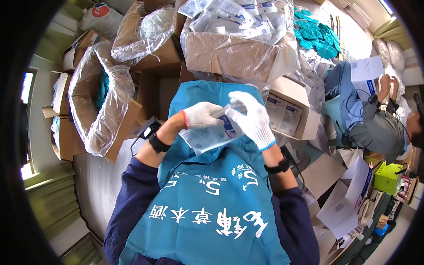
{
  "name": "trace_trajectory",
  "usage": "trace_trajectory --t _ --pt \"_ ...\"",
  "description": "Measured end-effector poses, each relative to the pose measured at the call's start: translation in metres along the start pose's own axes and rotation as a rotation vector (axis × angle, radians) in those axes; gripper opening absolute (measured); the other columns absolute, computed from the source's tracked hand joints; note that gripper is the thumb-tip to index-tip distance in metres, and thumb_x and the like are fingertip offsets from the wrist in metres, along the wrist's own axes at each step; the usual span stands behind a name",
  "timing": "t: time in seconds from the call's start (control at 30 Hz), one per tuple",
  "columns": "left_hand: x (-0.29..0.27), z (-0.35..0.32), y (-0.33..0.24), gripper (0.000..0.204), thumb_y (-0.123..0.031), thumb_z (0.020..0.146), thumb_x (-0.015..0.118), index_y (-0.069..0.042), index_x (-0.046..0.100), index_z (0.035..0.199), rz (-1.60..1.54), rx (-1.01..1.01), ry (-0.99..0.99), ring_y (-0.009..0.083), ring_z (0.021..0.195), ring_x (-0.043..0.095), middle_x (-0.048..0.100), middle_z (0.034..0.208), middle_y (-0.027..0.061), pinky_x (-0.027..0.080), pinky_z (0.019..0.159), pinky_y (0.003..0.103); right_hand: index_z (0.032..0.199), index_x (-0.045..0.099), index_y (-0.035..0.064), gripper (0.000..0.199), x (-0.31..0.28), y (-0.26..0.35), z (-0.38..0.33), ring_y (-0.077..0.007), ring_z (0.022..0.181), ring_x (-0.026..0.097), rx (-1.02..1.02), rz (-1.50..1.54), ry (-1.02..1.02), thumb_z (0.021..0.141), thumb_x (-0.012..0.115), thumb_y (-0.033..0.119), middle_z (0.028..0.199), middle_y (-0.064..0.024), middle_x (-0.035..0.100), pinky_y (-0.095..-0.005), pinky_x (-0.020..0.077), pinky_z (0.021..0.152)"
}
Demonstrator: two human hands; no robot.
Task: The person repeatedly unpacks teal face masks from small plastic wrappers and places them into a large teal drawstring bag. The person handles the masks one at a time, removing the packaging and depositing the masks into the bag throughout the clip.
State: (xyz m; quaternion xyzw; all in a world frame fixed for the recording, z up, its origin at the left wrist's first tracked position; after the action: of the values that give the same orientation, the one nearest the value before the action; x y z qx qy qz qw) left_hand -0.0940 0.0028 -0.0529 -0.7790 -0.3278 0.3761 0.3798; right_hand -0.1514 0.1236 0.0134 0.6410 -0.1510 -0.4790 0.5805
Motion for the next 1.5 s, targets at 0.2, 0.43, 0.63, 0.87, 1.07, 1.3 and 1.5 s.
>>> trace_trajectory --t 0.2,0.43,0.63,0.87,1.07,1.3,1.5 --pt "0.011 0.014 0.031 0.054 -0.032 0.08 0.074 -0.008 0.061 0.127 0.157 -0.004 -0.228 0.0349 0.106 0.064 0.068 0.112 0.0177 0.05 0.095 0.039 0.097 0.075 0.0089 0.015 0.019 -0.031 -0.012 -0.0302 0.087 0.07 -0.096 -0.232 -0.003 0.084 0.07 0.014 0.096 -0.0105 0.072 -0.0361 0.0551 0.078" --pt "-0.003 -0.023 -0.003 0.053 -0.022 0.077 0.078 -0.01 0.063 0.126 0.401 0.237 -0.644 0.0375 0.118 0.056 0.062 0.122 0.0166 0.046 0.1 0.045 0.1 0.075 0.0095 0.018 0.014 -0.032 -0.017 -0.0305 0.09 0.069 -0.154 -0.278 -0.098 0.084 0.067 0.008 0.097 -0.0111 0.072 -0.0366 0.0552 0.078" --pt "0.005 -0.017 -0.003 0.037 -0.027 0.076 0.079 -0.008 0.071 0.107 0.388 0.162 -0.591 0.035 0.105 0.059 0.064 0.105 0.013 0.047 0.09 0.043 0.1 0.074 0.0038 0.014 0.016 -0.061 -0.011 -0.0261 0.089 0.071 0.074 -0.086 -0.005 0.093 0.064 0.01 0.099 -0.0124 0.074 -0.0322 0.054 0.078" --pt "0.008 -0.024 -0.005 0.028 -0.025 0.077 0.079 -0.006 0.066 0.092 0.379 0.15 -0.582 0.0354 0.098 0.059 0.063 0.097 0.0135 0.047 0.086 0.044 0.106 0.072 0.0042 0.02 0.001 -0.07 -0.012 -0.0224 0.092 0.07 0.12 -0.184 -0.049 0.097 0.062 0.019 0.1 -0.0109 0.073 -0.0319 0.0528 0.082" --pt "0.006 -0.033 -0.015 0.024 -0.021 0.079 0.077 -0.004 0.065 0.091 0.24 0.144 -0.559 0.0368 0.09 0.061 0.062 0.093 0.0144 0.05 0.079 0.043 0.099 0.073 0.006 0.022 0.028 -0.037 -0.014 -0.0285 0.084 0.07 0.136 -0.044 0.243 0.09 0.07 0.026 0.095 -0.0135 0.072 -0.0343 0.0532 0.074" --pt "0.026 -0.024 -0.001 0.022 -0.025 0.092 0.063 -0.005 0.069 0.099 0.149 0.21 -0.337 0.0398 0.088 0.066 0.068 0.096 0.0208 0.052 0.075 0.045 0.086 0.071 0.0059 0.013 0.031 -0.001 -0.029 -0.0327 0.072 0.067 -0.02 -0.159 0.01 0.085 0.073 0.018 0.073 -0.0163 0.066 -0.0362 0.0498 0.063" --pt "0.054 -0.046 -0.062 0.011 -0.015 0.081 0.061 -0.012 0.069 0.089 0.645 0.555 -0.468 0.0297 0.076 0.069 0.067 0.078 0.0119 0.055 0.069 0.043 0.08 0.069 0.0035 0.028 0.066 -0.098 -0.042 -0.0369 0.07 0.064 0.447 0.052 0.04 0.084 0.068 0.031 0.076 -0.0187 0.066 -0.0409 0.0492 0.063"
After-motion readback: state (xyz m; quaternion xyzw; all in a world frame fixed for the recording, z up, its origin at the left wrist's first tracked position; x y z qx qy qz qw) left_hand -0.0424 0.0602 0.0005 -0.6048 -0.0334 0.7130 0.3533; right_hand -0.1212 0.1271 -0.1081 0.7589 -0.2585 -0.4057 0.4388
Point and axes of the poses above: each hand's wrist, its own z-axis towards the middle knuckle, its own x-axis out of the palm, y = z × x, the point moved 10 cm from there along z, towards the middle knuckle
